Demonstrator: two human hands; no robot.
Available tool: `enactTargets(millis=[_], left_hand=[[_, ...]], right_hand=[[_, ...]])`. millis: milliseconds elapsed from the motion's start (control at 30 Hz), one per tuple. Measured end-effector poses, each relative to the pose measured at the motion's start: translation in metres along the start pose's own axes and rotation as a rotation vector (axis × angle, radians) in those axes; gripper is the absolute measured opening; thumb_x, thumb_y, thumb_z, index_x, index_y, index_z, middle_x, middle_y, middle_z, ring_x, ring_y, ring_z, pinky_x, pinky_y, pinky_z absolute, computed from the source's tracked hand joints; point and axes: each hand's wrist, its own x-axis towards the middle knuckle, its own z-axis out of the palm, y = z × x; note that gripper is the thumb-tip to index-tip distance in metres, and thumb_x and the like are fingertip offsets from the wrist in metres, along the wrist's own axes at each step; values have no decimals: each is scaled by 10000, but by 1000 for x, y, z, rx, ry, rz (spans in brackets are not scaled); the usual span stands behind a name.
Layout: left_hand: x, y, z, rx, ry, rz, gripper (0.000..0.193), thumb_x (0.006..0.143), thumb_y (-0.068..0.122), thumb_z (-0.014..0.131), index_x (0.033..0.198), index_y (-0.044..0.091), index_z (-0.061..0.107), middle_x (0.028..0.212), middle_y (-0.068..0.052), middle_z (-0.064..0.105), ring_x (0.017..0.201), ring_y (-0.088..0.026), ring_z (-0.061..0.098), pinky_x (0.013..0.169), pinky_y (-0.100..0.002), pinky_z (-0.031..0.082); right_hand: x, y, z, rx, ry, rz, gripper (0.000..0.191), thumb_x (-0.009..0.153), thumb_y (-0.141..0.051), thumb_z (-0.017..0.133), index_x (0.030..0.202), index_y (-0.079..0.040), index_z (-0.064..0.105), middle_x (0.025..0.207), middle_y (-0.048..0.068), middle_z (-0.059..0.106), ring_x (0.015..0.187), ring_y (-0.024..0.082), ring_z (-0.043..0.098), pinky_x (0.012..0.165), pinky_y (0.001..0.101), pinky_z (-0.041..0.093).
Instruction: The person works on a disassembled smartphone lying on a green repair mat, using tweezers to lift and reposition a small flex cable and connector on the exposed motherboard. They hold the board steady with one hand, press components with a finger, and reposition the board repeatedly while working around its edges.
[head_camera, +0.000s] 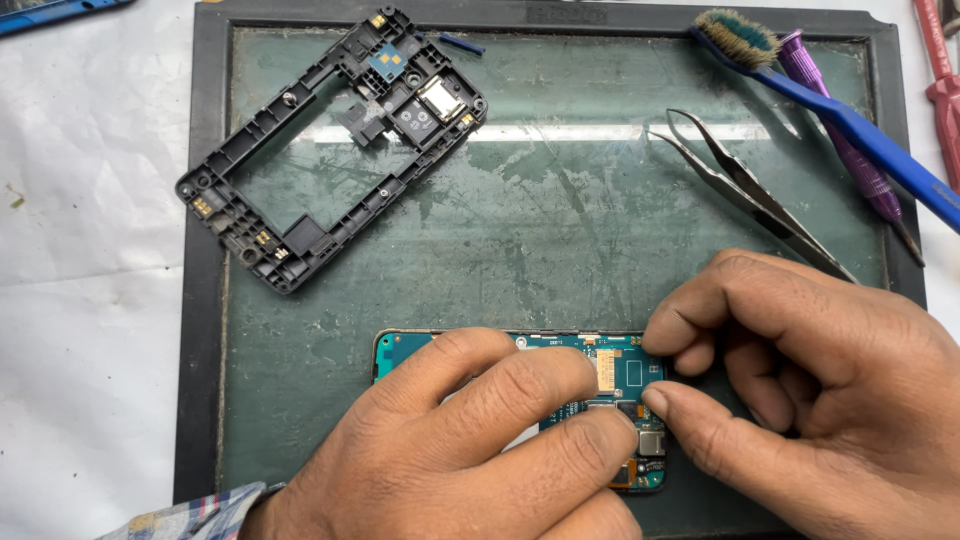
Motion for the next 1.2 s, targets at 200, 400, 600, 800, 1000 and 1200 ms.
enactTargets(millis=[200,400,600,800,1000,1200], left_hand=[[2,-3,-2,57,-7,55,180,928,163,674,773,119,594,1063,-44,695,1119,-217,691,852,-383,595],[1,-1,-2,24,-5,21,155,933,153,669,801,114,599,1063,-42,686,1124,-221,688,855,-392,587],[6,-2,-5,43,-15,31,122,882,163,671,795,115,601,1038,-51,692,1088,-225,697,828,-394,588],[12,6,-10,7,43,-90,156,878,151,736,829,92,600,962,-77,705,1026,-237,720,839,-419,604],[15,7,-10,37,62,-132,145,864,144,739,834,81,612,952,-104,715,998,-253,721,814,-432,598],[15,5,-8,3,56,-100,129,890,120,711,834,68,608,1004,-126,722,1022,-269,708,830,-439,586]], right_hand=[[0,-1,-3,-11,-12,-13,341,827,-135,890,1105,-91,698,938,-4,566,615,9,404,468,178,334],[4,-5,-2,-33,3,-69,366,797,-162,896,1091,-89,691,917,-21,602,607,-5,404,467,164,336],[1,1,-2,43,-10,-41,332,838,-121,871,1111,-76,688,919,-14,566,632,5,393,485,167,335],[-1,9,-10,194,-41,231,316,910,-89,803,1193,-69,663,866,-1,595,650,26,444,487,201,380],[-4,1,-1,38,43,11,419,838,-123,856,1224,-68,701,904,-23,584,627,-9,431,439,142,361],[-1,-4,2,-26,73,19,477,799,-134,894,1236,-82,709,914,-24,585,592,-22,438,405,124,365]])
